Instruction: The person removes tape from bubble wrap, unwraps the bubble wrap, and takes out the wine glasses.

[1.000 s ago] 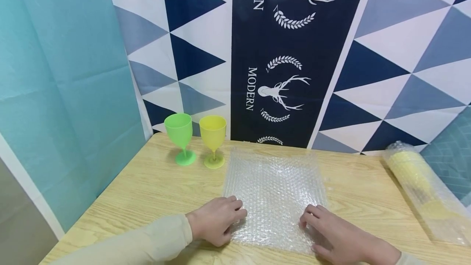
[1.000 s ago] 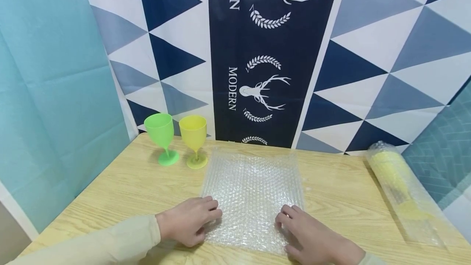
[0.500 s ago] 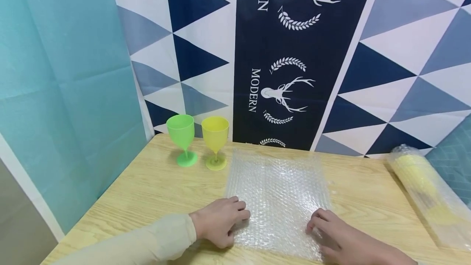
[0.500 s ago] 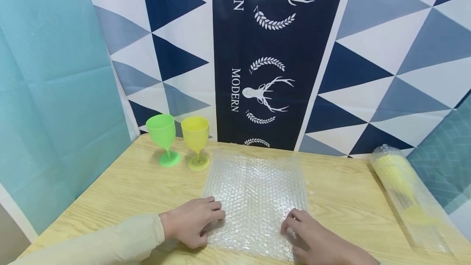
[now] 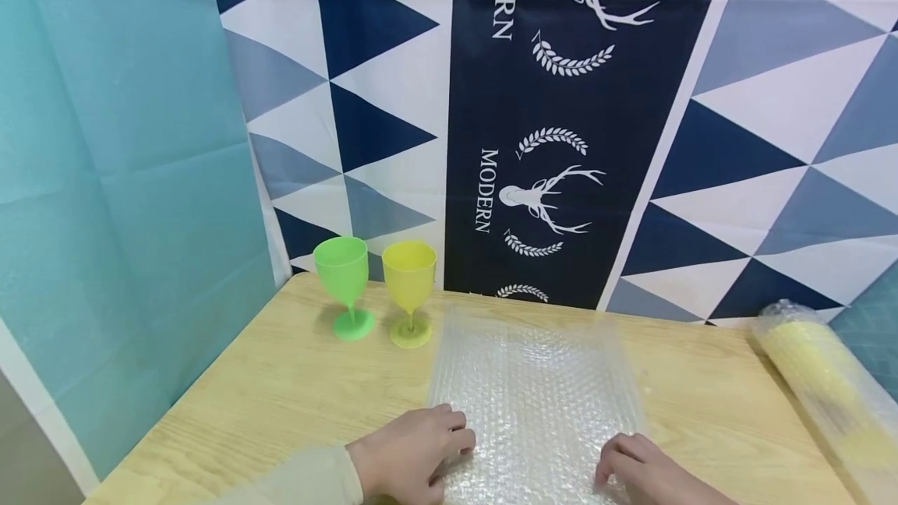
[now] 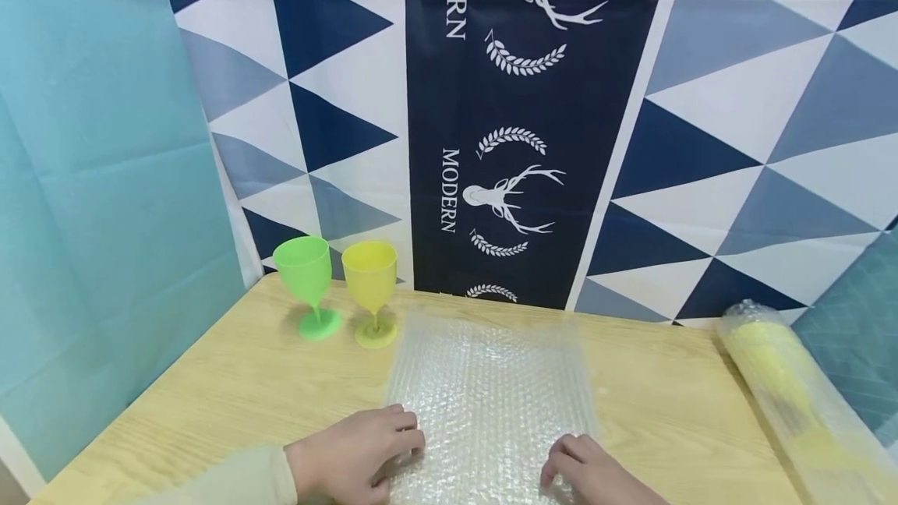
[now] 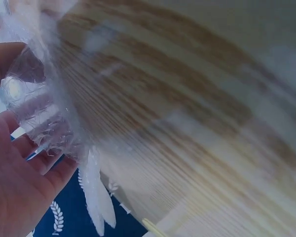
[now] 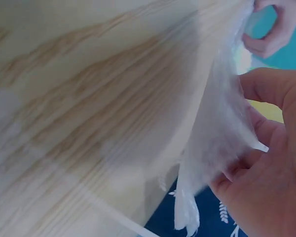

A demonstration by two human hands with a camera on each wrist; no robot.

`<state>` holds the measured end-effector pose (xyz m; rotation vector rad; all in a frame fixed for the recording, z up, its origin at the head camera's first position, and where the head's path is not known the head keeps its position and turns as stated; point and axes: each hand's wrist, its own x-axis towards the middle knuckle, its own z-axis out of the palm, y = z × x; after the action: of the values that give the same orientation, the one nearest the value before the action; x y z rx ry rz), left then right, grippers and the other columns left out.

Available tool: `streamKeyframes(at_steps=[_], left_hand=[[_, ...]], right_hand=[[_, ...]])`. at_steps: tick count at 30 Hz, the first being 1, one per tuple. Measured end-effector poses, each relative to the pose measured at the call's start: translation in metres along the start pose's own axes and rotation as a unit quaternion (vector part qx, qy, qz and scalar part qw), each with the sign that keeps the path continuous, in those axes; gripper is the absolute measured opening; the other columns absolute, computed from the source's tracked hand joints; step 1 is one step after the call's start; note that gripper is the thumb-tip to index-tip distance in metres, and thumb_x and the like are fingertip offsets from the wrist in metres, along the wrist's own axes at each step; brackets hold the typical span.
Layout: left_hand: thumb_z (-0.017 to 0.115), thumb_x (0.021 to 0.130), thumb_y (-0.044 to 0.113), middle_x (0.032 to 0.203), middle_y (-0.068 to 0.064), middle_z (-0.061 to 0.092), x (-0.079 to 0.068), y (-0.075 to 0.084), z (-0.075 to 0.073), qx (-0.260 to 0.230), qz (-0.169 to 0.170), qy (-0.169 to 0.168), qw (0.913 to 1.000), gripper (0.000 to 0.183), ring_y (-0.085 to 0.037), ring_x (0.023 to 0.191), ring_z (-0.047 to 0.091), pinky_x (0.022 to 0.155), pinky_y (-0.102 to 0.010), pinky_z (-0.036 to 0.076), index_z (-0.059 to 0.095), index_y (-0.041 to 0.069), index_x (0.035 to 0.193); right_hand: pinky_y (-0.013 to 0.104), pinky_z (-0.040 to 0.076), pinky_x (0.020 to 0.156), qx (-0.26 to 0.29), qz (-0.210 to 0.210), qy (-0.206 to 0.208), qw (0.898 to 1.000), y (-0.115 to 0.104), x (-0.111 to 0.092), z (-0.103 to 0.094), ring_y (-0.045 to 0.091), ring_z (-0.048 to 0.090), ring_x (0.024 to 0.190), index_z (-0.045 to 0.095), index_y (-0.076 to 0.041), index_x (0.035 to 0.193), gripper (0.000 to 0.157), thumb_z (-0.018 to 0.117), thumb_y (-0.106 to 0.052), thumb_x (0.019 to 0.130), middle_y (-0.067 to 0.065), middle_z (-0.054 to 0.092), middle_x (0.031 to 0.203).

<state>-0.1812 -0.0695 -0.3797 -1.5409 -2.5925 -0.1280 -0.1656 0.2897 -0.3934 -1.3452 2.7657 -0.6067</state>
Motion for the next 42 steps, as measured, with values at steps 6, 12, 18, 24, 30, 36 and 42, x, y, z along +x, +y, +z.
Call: streamKeyframes(at_steps=[6,12,18,24,30,36,42], left_hand=[[0.072,0.069,0.018,0.082,0.014,0.049,-0.001,0.008,0.001,0.02,0.002,-0.001,0.9998,0.034,-0.001,0.074,0.039,0.066,-0.007,0.03,0.057,0.021,0.099],[0.074,0.069,0.019,0.083,0.015,0.049,-0.001,0.011,0.003,0.027,-0.001,-0.006,0.9996,0.036,0.0,0.074,0.039,0.066,-0.007,0.031,0.057,0.022,0.101],[0.07,0.063,0.018,0.077,0.014,0.04,-0.004,0.006,-0.002,0.018,-0.02,0.012,0.9996,0.034,-0.001,0.069,0.033,0.061,-0.009,0.026,0.054,0.022,0.093],[0.071,0.06,0.017,0.076,0.014,0.038,-0.007,0.003,-0.006,0.015,-0.041,0.004,0.999,0.037,-0.002,0.067,0.031,0.056,-0.01,0.024,0.054,0.022,0.093],[0.071,0.057,0.016,0.075,0.014,0.037,-0.009,0.001,-0.009,0.024,-0.067,-0.009,0.9974,0.037,-0.003,0.066,0.031,0.056,-0.011,0.025,0.052,0.022,0.089],[0.072,0.057,0.015,0.076,0.014,0.039,-0.008,0.0,-0.009,0.006,-0.087,-0.025,0.9959,0.039,-0.003,0.067,0.033,0.057,-0.011,0.027,0.053,0.024,0.09],[0.071,0.058,0.014,0.077,0.015,0.041,-0.005,0.0,-0.008,-0.003,-0.087,-0.027,0.9958,0.039,-0.002,0.067,0.034,0.057,-0.011,0.029,0.055,0.024,0.092]], right_hand=[[0.01,0.035,0.058,0.037,-0.042,0.048,0.997,-0.011,-0.009,-0.009,-0.014,0.044,0.079,0.061,-0.032,0.08,0.022,0.072,-0.013,0.076,-0.027,0.055,0.079],[0.008,0.036,0.058,0.049,-0.076,0.048,0.995,-0.01,-0.015,-0.029,-0.013,0.048,0.078,0.064,-0.03,0.084,0.028,0.071,-0.004,0.077,-0.023,0.059,0.078],[0.013,0.041,0.055,0.044,-0.044,0.0,0.998,0.0,-0.019,-0.053,-0.013,0.048,0.076,0.065,-0.026,0.088,0.02,0.07,-0.007,0.084,-0.021,0.06,0.083],[0.017,0.046,0.055,0.011,0.058,-0.053,0.997,0.011,-0.031,-0.078,-0.014,0.046,0.072,0.066,-0.026,0.086,0.012,0.07,-0.016,0.085,-0.025,0.058,0.084],[0.018,0.046,0.055,0.014,0.052,-0.071,0.996,0.035,-0.041,-0.1,-0.012,0.049,0.073,0.066,-0.019,0.092,0.01,0.068,-0.011,0.086,-0.02,0.062,0.086],[0.019,0.043,0.055,-0.011,0.119,-0.116,0.986,0.062,-0.052,-0.125,-0.013,0.047,0.075,0.062,-0.013,0.098,0.014,0.069,-0.019,0.087,-0.019,0.059,0.089],[0.019,0.041,0.054,-0.066,0.125,-0.116,0.983,0.081,-0.06,-0.152,-0.015,0.046,0.077,0.061,-0.013,0.098,0.02,0.072,-0.023,0.085,-0.019,0.058,0.09]])
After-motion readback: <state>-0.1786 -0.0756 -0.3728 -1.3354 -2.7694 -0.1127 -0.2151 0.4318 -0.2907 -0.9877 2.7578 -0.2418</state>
